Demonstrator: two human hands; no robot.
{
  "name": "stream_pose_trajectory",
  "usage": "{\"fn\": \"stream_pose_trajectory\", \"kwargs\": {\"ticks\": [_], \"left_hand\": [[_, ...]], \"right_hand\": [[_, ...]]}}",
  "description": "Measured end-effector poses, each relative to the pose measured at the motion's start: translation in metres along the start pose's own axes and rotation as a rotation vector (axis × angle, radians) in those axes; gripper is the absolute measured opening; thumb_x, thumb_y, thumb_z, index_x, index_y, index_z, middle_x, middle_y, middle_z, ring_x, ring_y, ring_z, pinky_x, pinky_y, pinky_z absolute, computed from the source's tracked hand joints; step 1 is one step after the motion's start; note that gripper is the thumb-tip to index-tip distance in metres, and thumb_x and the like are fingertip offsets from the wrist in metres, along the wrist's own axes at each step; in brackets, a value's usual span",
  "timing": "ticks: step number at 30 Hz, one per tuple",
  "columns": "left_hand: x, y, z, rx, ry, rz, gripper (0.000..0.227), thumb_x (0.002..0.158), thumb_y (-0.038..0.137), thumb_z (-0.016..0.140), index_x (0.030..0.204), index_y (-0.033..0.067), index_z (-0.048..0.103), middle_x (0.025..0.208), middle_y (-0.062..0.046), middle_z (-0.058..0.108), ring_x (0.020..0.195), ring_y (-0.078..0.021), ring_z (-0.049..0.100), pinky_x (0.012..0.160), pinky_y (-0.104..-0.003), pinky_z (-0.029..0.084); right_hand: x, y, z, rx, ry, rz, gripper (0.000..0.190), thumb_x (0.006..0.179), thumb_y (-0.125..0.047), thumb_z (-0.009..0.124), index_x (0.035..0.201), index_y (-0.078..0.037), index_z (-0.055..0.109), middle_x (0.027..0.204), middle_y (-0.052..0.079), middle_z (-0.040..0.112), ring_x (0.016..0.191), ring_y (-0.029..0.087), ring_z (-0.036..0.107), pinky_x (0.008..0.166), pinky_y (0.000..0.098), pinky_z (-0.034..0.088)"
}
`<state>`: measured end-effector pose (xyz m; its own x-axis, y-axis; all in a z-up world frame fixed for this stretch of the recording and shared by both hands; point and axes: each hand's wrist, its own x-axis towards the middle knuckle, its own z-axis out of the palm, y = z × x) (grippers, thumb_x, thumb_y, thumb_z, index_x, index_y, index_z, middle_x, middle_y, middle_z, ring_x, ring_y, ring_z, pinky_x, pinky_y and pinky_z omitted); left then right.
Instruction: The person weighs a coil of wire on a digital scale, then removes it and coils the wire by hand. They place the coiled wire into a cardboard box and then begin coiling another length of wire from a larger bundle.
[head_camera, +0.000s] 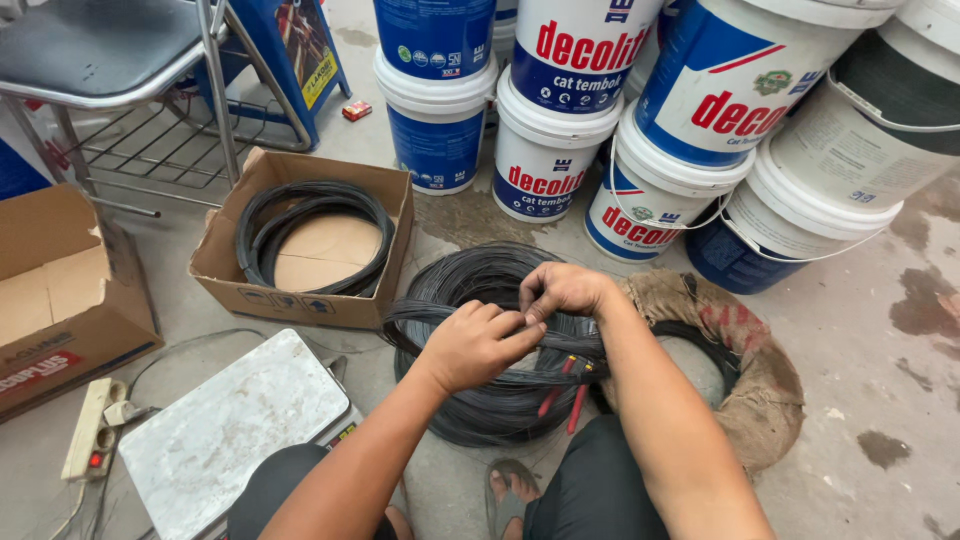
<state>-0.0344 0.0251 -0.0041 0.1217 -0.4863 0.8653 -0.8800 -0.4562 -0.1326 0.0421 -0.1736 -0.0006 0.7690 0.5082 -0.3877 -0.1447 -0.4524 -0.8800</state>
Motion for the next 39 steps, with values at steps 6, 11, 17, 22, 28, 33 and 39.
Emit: {"fn": "stream_pose_trajectory", "kwargs": {"ticks": [6,11,17,22,28,33,39], "left_hand": [[0.009,0.002,0.004,-0.005,0.051,0.026,0.019,0.085,0.026,0.05,0.095,0.0144,0.06,0.086,-0.001,0.059,0.065,-0.0187,0.054,0.054,-0.029,0.043],[0.011,-0.002,0.002,-0.05,-0.089,-0.058,0.021,0.086,0.031,0.047,0.094,0.0169,0.059,0.084,0.0,0.059,0.065,-0.0185,0.056,0.055,-0.03,0.043],[0.014,-0.008,-0.009,-0.092,-0.293,-0.164,0.015,0.076,0.028,0.058,0.086,0.0166,0.055,0.077,-0.001,0.053,0.063,-0.0219,0.056,0.055,-0.033,0.044],[0.017,-0.013,-0.01,-0.161,-0.474,-0.36,0.016,0.071,0.027,0.063,0.077,0.0143,0.057,0.087,0.001,0.056,0.07,-0.0226,0.06,0.058,-0.033,0.046],[0.035,-0.036,-0.029,-0.257,-0.761,-0.611,0.016,0.07,0.029,0.063,0.083,0.019,0.064,0.087,0.003,0.062,0.083,-0.0254,0.061,0.071,-0.036,0.048],[0.048,-0.044,-0.033,-0.305,-0.877,-0.867,0.022,0.069,0.031,0.061,0.085,0.018,0.068,0.087,-0.003,0.066,0.088,-0.0307,0.061,0.075,-0.041,0.047],[0.052,-0.034,-0.032,-0.278,-0.935,-0.948,0.027,0.064,0.035,0.062,0.087,0.0204,0.068,0.086,-0.006,0.067,0.092,-0.031,0.061,0.079,-0.042,0.047]], "right_hand": [[0.0,0.005,-0.001,0.007,0.008,-0.002,0.027,0.047,-0.006,0.085,0.07,-0.004,0.07,0.056,0.003,0.062,0.054,0.011,0.057,0.052,0.0216,0.044],[0.006,0.009,-0.008,-0.022,0.006,-0.005,0.025,0.048,-0.007,0.084,0.07,-0.005,0.07,0.058,0.003,0.062,0.057,0.011,0.057,0.055,0.023,0.044],[0.003,-0.004,-0.008,-0.073,-0.005,0.025,0.024,0.048,-0.008,0.084,0.068,-0.006,0.071,0.058,0.005,0.064,0.056,0.013,0.06,0.056,0.0238,0.046],[-0.003,-0.017,-0.004,-0.233,-0.079,0.046,0.017,0.054,-0.006,0.078,0.07,-0.009,0.072,0.061,0.004,0.065,0.058,0.013,0.058,0.058,0.025,0.045],[-0.114,-0.079,0.057,-0.415,0.649,-0.12,0.015,0.07,-0.012,0.065,0.083,-0.013,0.071,0.079,0.011,0.069,0.078,0.026,0.065,0.073,0.0353,0.048],[-0.101,-0.051,0.128,-0.832,0.54,-0.097,0.055,0.077,-0.024,0.062,0.126,-0.003,0.044,0.116,0.02,0.052,0.103,0.038,0.053,0.086,0.047,0.043],[-0.03,0.013,0.123,-0.398,0.924,-0.261,0.009,0.08,-0.019,0.059,0.079,-0.015,0.067,0.068,0.004,0.065,0.072,0.027,0.063,0.064,0.0335,0.049]]}}
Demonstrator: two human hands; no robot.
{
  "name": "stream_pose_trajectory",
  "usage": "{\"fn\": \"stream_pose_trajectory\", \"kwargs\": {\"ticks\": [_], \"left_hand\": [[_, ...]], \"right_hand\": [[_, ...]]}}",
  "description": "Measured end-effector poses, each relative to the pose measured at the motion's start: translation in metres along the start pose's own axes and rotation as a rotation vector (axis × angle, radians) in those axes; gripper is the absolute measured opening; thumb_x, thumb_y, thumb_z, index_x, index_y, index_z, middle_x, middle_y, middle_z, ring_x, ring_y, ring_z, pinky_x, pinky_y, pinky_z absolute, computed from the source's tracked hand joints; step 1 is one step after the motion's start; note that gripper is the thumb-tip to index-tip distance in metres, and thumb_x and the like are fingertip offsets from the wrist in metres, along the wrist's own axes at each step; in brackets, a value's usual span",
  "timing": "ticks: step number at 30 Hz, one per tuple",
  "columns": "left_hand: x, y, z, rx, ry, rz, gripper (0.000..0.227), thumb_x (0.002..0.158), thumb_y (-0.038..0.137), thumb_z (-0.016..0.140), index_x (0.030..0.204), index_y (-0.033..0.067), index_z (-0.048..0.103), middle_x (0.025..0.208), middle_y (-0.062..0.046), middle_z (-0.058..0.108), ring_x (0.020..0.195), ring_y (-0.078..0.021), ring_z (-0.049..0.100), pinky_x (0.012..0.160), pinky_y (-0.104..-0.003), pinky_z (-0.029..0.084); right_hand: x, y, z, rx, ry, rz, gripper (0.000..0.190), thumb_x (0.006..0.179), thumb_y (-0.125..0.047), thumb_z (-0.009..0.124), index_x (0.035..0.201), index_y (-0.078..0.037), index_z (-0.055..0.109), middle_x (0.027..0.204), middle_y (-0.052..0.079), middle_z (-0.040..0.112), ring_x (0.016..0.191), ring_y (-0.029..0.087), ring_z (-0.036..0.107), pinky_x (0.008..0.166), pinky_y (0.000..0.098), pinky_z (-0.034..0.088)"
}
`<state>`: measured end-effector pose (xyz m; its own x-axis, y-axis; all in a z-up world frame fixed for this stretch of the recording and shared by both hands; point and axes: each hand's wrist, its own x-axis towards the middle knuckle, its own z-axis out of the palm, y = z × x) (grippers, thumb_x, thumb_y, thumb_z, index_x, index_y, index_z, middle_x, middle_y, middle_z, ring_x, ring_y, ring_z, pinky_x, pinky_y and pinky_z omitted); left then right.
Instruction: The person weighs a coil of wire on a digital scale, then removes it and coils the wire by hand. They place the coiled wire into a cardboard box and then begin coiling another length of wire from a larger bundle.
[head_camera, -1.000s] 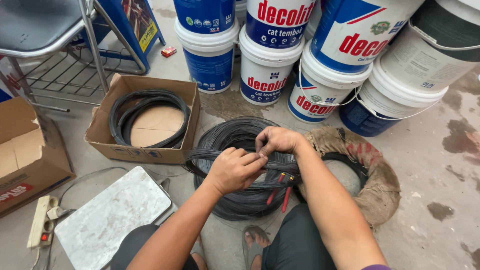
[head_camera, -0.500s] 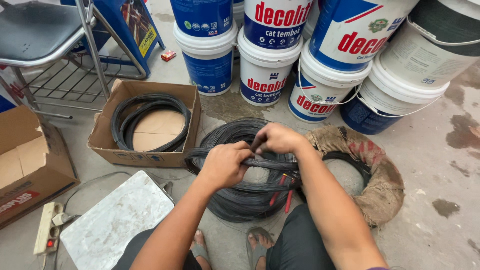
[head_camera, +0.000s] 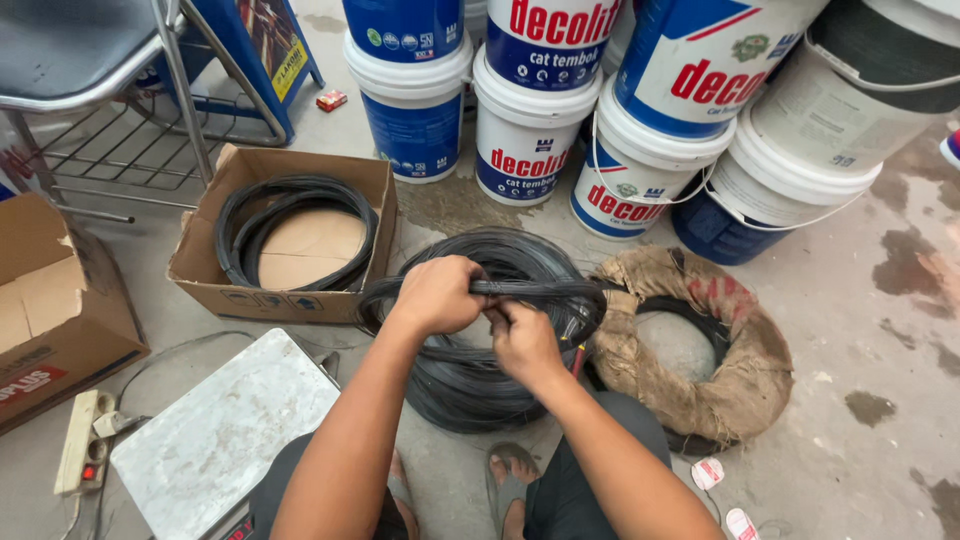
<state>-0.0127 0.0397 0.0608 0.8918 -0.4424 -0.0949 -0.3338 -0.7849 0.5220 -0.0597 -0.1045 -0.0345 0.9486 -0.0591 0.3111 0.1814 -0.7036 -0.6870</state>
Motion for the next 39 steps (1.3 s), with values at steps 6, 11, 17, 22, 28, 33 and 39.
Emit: {"fn": "stream_pose_trajectory", "kwargs": {"ticks": [6,11,17,22,28,33,39], "left_hand": [[-0.025,0.013,-0.026,-0.365,-0.03,0.073,0.037,0.056,0.024,0.071,0.093,0.0175,0.068,0.091,-0.006,0.069,0.1,-0.0332,0.06,0.087,-0.042,0.045],[-0.018,0.01,-0.009,-0.293,0.025,0.158,0.036,0.058,0.032,0.071,0.092,0.0194,0.068,0.091,-0.005,0.069,0.096,-0.0329,0.06,0.082,-0.042,0.047],[-0.021,0.011,0.006,-0.176,0.131,0.267,0.036,0.061,0.039,0.069,0.093,0.0216,0.066,0.093,-0.002,0.067,0.095,-0.0281,0.061,0.081,-0.041,0.048],[-0.012,-0.003,0.037,-0.092,0.241,0.284,0.043,0.062,0.04,0.069,0.098,0.0257,0.052,0.082,0.006,0.065,0.083,-0.0247,0.063,0.071,-0.04,0.05],[-0.006,-0.004,0.05,0.017,0.53,0.531,0.018,0.066,0.031,0.069,0.078,0.0252,0.057,0.083,0.012,0.057,0.078,-0.0157,0.061,0.063,-0.029,0.05],[-0.001,0.012,0.027,0.021,0.208,0.307,0.023,0.07,0.035,0.064,0.089,0.0213,0.064,0.087,0.002,0.063,0.087,-0.0243,0.061,0.075,-0.035,0.048],[0.0,0.014,0.0,-0.216,0.013,0.099,0.037,0.062,0.033,0.07,0.097,0.0253,0.061,0.085,0.001,0.067,0.093,-0.0294,0.06,0.078,-0.04,0.046]], "right_hand": [[-0.021,-0.021,-0.046,-0.721,-0.014,-0.363,0.01,0.066,-0.023,0.051,0.075,-0.019,0.053,0.062,-0.001,0.049,0.062,0.022,0.055,0.057,0.0352,0.044],[0.018,-0.04,-0.089,-0.757,-0.049,-0.62,0.009,0.069,-0.015,0.047,0.068,-0.018,0.056,0.062,0.0,0.051,0.064,0.021,0.054,0.063,0.0321,0.04],[0.072,-0.055,-0.109,-0.399,-0.491,-0.281,0.007,0.074,-0.021,0.064,0.07,-0.015,0.066,0.065,0.007,0.06,0.071,0.024,0.057,0.071,0.0329,0.041],[0.101,0.012,-0.074,0.17,-0.809,0.115,0.018,0.059,-0.008,0.079,0.075,-0.007,0.071,0.066,0.006,0.066,0.065,0.014,0.057,0.063,0.0262,0.044],[0.085,-0.006,-0.091,0.225,-0.665,0.17,0.03,0.057,-0.012,0.081,0.084,-0.007,0.071,0.073,0.007,0.066,0.072,0.014,0.058,0.068,0.0276,0.046],[0.02,-0.031,-0.124,-0.023,-0.331,0.06,0.017,0.062,-0.005,0.064,0.076,-0.01,0.071,0.072,0.014,0.068,0.076,0.028,0.065,0.075,0.0373,0.049],[-0.01,-0.03,-0.078,-0.518,0.035,-0.441,0.033,0.061,-0.019,0.068,0.093,-0.016,0.064,0.08,0.004,0.056,0.078,0.025,0.056,0.067,0.034,0.047]]}}
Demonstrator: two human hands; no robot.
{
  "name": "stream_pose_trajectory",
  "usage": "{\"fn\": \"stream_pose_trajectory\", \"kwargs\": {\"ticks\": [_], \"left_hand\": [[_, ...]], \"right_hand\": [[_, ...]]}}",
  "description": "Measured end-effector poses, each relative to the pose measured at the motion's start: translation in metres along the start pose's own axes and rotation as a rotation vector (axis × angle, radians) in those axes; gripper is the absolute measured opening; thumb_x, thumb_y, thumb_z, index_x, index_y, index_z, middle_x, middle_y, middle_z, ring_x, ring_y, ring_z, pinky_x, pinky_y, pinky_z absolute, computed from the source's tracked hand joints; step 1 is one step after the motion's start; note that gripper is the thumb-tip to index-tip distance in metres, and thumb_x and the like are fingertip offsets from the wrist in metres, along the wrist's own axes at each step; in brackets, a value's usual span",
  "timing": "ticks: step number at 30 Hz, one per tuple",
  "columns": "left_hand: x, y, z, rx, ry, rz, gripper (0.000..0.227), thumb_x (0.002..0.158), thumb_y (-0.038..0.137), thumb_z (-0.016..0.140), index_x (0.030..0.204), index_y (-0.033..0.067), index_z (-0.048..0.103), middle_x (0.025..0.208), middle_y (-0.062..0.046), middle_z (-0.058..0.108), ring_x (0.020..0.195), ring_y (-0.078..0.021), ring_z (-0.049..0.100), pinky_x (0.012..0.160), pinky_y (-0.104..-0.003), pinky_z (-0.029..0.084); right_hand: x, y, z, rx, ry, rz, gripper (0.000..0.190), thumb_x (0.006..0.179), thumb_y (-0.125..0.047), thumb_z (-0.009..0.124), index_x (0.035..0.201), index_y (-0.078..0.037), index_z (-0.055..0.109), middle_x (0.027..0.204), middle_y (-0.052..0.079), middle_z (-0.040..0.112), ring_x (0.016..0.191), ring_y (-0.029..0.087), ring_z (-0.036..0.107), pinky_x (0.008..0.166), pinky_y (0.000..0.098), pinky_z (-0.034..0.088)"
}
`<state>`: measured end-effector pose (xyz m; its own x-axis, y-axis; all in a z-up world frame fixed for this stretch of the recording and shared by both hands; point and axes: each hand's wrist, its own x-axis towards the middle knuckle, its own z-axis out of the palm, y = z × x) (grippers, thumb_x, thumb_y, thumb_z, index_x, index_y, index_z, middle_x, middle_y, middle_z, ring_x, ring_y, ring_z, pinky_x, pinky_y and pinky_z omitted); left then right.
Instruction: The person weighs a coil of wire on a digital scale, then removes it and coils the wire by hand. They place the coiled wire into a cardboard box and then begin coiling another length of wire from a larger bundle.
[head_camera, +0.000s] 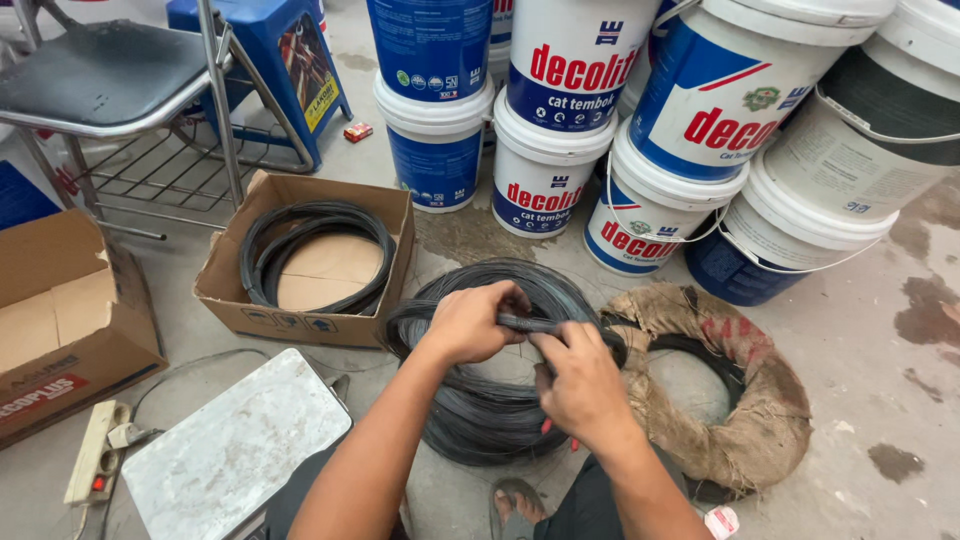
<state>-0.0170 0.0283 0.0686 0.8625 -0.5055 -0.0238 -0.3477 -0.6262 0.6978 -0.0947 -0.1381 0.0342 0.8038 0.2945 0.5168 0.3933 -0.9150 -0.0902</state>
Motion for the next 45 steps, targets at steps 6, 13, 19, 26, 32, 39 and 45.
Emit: {"fn": "stream_pose_trajectory", "kwargs": {"ticks": [6,13,19,26,32,39,45], "left_hand": [[-0.01,-0.006,-0.015,-0.176,-0.043,-0.045,0.038,0.065,0.027,0.066,0.102,0.0225,0.057,0.092,0.0,0.068,0.1,-0.0282,0.058,0.084,-0.04,0.044],[-0.008,-0.015,-0.011,-0.236,0.0,-0.06,0.043,0.059,0.022,0.063,0.102,0.0249,0.056,0.085,0.009,0.068,0.097,-0.02,0.06,0.084,-0.034,0.043],[0.004,-0.034,-0.001,-0.413,-0.088,-0.019,0.044,0.06,0.014,0.06,0.104,0.0171,0.057,0.08,0.004,0.07,0.088,-0.0175,0.064,0.081,-0.029,0.043],[0.002,-0.042,-0.001,-0.498,-0.062,0.01,0.043,0.059,0.008,0.064,0.101,0.0053,0.059,0.079,-0.01,0.068,0.082,-0.0223,0.063,0.076,-0.033,0.046],[-0.005,-0.027,-0.001,-0.274,0.003,0.028,0.045,0.055,0.024,0.068,0.099,0.0165,0.062,0.088,-0.002,0.068,0.086,-0.0246,0.063,0.076,-0.034,0.045],[-0.019,-0.002,0.004,-0.146,0.008,0.029,0.048,0.055,0.033,0.072,0.1,0.0195,0.059,0.093,0.0,0.068,0.092,-0.0294,0.061,0.077,-0.039,0.045],[-0.016,-0.001,0.009,-0.176,0.043,0.043,0.045,0.059,0.023,0.071,0.1,0.0162,0.055,0.087,-0.003,0.068,0.093,-0.0316,0.061,0.079,-0.041,0.044]], "right_hand": [[0.02,0.024,0.051,-0.124,0.546,-0.242,0.023,0.076,-0.019,0.06,0.099,-0.018,0.055,0.078,0.007,0.044,0.068,0.028,0.05,0.06,0.0383,0.041],[0.041,0.026,0.04,0.093,0.543,-0.309,0.016,0.073,-0.021,0.066,0.088,-0.023,0.068,0.085,-0.001,0.06,0.081,0.019,0.055,0.08,0.0323,0.037],[0.044,0.017,0.03,0.238,0.462,-0.357,0.022,0.072,-0.023,0.071,0.093,-0.017,0.069,0.081,0.002,0.063,0.073,0.019,0.059,0.081,0.0356,0.041],[0.048,0.002,0.02,0.279,0.42,-0.379,0.028,0.07,-0.031,0.073,0.094,-0.018,0.068,0.08,0.001,0.064,0.07,0.02,0.06,0.072,0.0346,0.041],[0.048,0.013,0.018,0.43,0.268,-0.172,0.017,0.069,-0.031,0.074,0.081,-0.02,0.071,0.073,-0.003,0.066,0.066,0.017,0.061,0.068,0.0307,0.04],[0.039,0.039,0.023,0.805,-0.265,0.399,0.015,0.06,-0.017,0.075,0.073,-0.011,0.073,0.071,0.011,0.067,0.066,0.023,0.059,0.066,0.0354,0.042],[0.037,0.048,0.028,0.81,-0.355,0.654,0.018,0.066,-0.017,0.073,0.082,-0.008,0.073,0.069,0.011,0.068,0.067,0.015,0.061,0.061,0.0281,0.044]]}}
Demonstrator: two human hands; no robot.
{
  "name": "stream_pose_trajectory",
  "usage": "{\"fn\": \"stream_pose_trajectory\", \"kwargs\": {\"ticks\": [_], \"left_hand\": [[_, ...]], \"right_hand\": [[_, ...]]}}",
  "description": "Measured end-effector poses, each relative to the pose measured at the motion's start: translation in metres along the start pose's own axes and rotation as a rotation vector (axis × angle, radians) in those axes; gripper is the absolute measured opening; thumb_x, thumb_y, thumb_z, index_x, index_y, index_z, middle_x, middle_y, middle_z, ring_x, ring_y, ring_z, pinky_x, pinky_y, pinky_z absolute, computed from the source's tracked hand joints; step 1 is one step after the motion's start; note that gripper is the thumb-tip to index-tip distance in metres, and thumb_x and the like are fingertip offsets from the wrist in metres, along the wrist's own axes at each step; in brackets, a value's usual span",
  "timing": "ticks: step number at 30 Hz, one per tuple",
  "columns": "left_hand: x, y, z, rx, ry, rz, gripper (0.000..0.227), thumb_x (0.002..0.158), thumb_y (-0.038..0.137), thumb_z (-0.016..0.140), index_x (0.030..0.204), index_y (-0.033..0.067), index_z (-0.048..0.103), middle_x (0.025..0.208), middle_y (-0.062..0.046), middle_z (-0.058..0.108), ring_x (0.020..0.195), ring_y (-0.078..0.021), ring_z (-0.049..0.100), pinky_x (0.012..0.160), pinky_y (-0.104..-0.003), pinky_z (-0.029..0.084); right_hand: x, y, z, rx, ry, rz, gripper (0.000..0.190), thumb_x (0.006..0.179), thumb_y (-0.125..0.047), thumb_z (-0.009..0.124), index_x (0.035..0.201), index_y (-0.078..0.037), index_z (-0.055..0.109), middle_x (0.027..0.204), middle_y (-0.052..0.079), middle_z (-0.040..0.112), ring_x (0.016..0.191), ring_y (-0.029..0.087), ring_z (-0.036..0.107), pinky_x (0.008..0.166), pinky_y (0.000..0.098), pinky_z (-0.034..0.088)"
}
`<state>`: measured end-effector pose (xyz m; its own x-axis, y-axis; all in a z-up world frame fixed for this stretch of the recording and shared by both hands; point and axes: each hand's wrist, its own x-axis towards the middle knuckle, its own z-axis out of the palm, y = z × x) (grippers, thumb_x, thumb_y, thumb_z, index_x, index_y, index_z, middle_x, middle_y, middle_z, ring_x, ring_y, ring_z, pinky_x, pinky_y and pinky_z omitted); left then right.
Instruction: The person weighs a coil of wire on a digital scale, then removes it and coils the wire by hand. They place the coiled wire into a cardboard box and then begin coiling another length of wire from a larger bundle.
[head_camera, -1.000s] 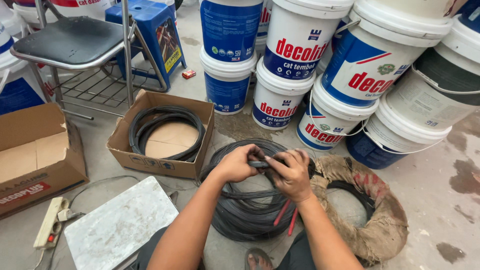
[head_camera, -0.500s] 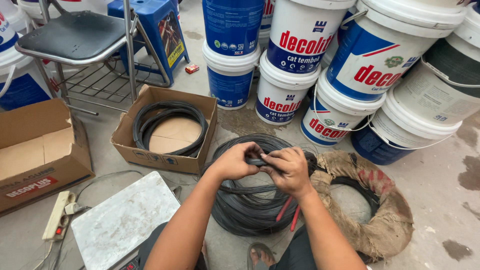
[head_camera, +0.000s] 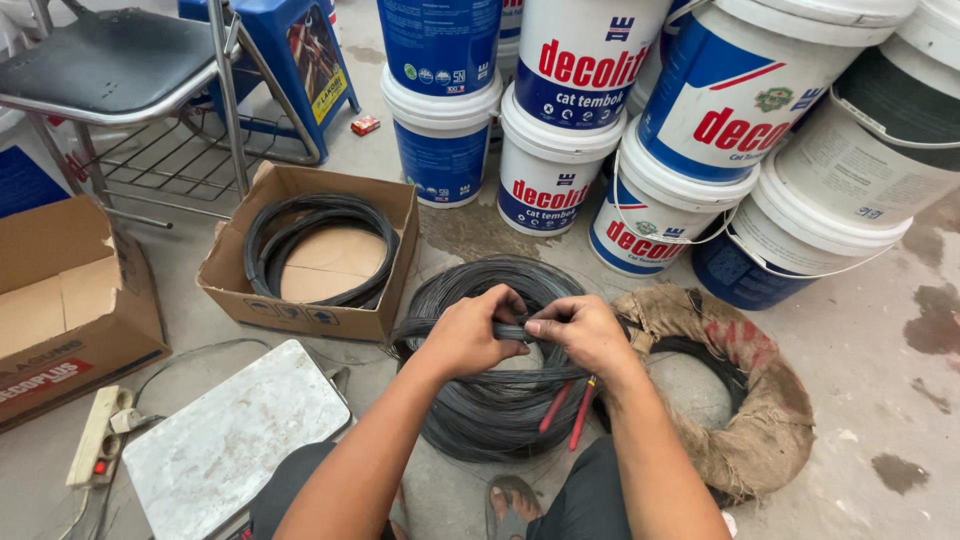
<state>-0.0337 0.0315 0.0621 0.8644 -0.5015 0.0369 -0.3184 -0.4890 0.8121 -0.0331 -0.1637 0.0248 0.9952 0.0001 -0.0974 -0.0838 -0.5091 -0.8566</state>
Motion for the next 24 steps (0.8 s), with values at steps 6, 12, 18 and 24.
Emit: {"fn": "stream_pose_trajectory", "kwargs": {"ticks": [6,12,18,24], "left_hand": [[0.004,-0.009,-0.004,-0.063,0.048,-0.013,0.043,0.058,0.022,0.072,0.096,0.0171,0.053,0.083,-0.001,0.069,0.094,-0.0291,0.062,0.079,-0.04,0.044],[0.005,-0.022,-0.013,-0.121,0.113,-0.038,0.045,0.057,0.024,0.073,0.096,0.0154,0.053,0.085,-0.003,0.069,0.094,-0.0308,0.061,0.079,-0.041,0.045],[0.0,-0.028,-0.021,-0.148,0.119,-0.058,0.05,0.054,0.024,0.075,0.098,0.0158,0.054,0.083,-0.002,0.069,0.094,-0.0271,0.062,0.078,-0.039,0.046],[0.001,-0.034,-0.018,-0.148,0.093,-0.027,0.052,0.052,0.025,0.076,0.099,0.0144,0.056,0.084,-0.005,0.068,0.093,-0.0316,0.061,0.077,-0.042,0.046]], "right_hand": [[-0.025,-0.027,0.022,-0.002,0.312,-0.238,0.023,0.062,-0.014,0.081,0.082,-0.02,0.071,0.068,-0.002,0.07,0.07,0.013,0.069,0.064,0.0212,0.049],[-0.013,-0.024,0.033,-0.373,0.544,-1.011,0.006,0.077,-0.025,0.069,0.081,-0.02,0.069,0.081,-0.005,0.069,0.071,0.014,0.063,0.074,0.0277,0.041],[-0.007,-0.018,0.034,-0.596,0.362,-0.995,0.02,0.078,-0.028,0.064,0.095,-0.018,0.065,0.09,-0.004,0.064,0.086,0.017,0.059,0.08,0.0326,0.037],[-0.011,-0.03,0.032,-0.662,0.168,-0.74,0.022,0.076,-0.028,0.065,0.096,-0.018,0.062,0.092,-0.002,0.061,0.09,0.02,0.057,0.083,0.0354,0.036]]}}
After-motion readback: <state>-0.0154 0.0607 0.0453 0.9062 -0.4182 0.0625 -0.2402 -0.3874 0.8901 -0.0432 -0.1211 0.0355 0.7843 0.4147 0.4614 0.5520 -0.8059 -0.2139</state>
